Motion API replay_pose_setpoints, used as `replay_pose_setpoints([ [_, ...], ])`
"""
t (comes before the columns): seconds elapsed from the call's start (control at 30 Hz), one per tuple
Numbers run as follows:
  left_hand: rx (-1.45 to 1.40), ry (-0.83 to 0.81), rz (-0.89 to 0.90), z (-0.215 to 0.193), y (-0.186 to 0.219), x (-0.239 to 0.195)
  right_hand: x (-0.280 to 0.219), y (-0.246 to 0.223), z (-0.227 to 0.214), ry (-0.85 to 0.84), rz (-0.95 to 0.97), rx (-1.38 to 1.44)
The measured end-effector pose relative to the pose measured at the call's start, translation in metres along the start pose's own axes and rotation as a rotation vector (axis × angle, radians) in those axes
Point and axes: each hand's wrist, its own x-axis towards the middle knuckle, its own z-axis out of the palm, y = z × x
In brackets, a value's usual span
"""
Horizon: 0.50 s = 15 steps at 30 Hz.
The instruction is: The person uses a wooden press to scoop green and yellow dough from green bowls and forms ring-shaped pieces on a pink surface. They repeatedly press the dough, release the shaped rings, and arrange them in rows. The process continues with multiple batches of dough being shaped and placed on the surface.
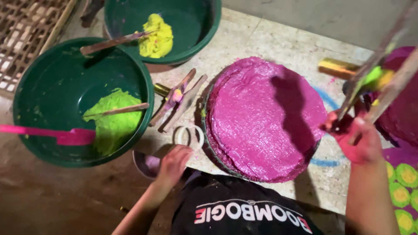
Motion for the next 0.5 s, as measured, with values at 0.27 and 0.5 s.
replay_pose_setpoints([
  [0.27,0.065,-0.282,0.31,0.052,0.066,0.105,-0.001,0.027,0.024,-0.152,0.179,-0.064],
  [0.5,-1.931,-0.308,-0.011,0.025,0.098,0.201,0.002,0.041,0.07,-0.398,0.787,-0.216],
])
